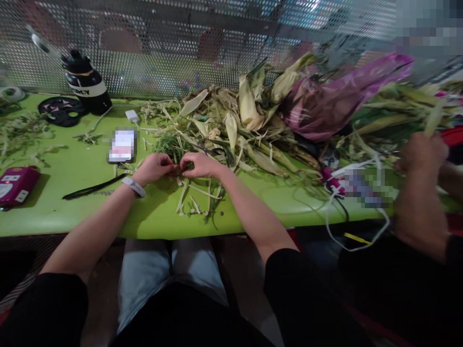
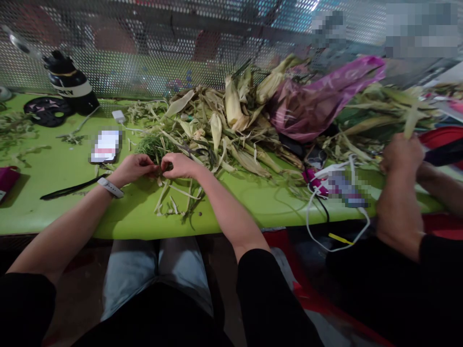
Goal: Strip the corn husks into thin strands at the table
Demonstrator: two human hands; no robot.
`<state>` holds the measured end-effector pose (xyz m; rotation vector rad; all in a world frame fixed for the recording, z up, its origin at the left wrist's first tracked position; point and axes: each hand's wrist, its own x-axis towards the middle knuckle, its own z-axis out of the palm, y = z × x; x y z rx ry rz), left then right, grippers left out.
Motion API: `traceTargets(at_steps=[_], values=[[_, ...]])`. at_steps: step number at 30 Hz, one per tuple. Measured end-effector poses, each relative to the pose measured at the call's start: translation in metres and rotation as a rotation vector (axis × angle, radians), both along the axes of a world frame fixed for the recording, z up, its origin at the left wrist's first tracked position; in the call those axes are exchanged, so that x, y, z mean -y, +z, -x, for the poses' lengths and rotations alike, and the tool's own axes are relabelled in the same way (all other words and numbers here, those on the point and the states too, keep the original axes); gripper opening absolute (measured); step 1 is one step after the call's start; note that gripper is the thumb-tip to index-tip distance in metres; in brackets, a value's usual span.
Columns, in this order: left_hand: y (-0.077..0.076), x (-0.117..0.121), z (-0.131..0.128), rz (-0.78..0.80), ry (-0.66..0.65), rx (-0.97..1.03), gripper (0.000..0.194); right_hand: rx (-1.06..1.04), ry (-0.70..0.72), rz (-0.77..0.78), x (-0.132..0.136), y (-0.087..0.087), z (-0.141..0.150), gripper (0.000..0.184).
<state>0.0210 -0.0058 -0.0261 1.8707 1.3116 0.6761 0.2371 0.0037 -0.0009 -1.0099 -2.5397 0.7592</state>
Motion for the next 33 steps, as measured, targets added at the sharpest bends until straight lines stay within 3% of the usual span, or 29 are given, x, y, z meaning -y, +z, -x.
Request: traceTargets(at_steps=[10, 19, 26, 33], values=[[0.006, 0.002, -0.003, 0.042, 0.022, 0.031, 0.029, -0.051, 0.045, -0.020, -0.004, -0.005, -0.002, 0.008], [0.002, 0.001, -0.003, 0.091, 0.032, 0.093, 0.033, -0.135, 0.068, -0.032, -0.012, -0.014, -0.006, 0.007], [0.004, 0.002, -0.005, 0.180, 0.006, 0.186, 0.028, -0.106, 0.053, 0.001, -0.012, -0.008, -0.012, 0.006], [0.014, 0.005, -0.003, 0.091, -0.026, 0.062, 0.028, -0.081, 0.043, 0.007, -0.011, -0.007, -0.012, 0.007]])
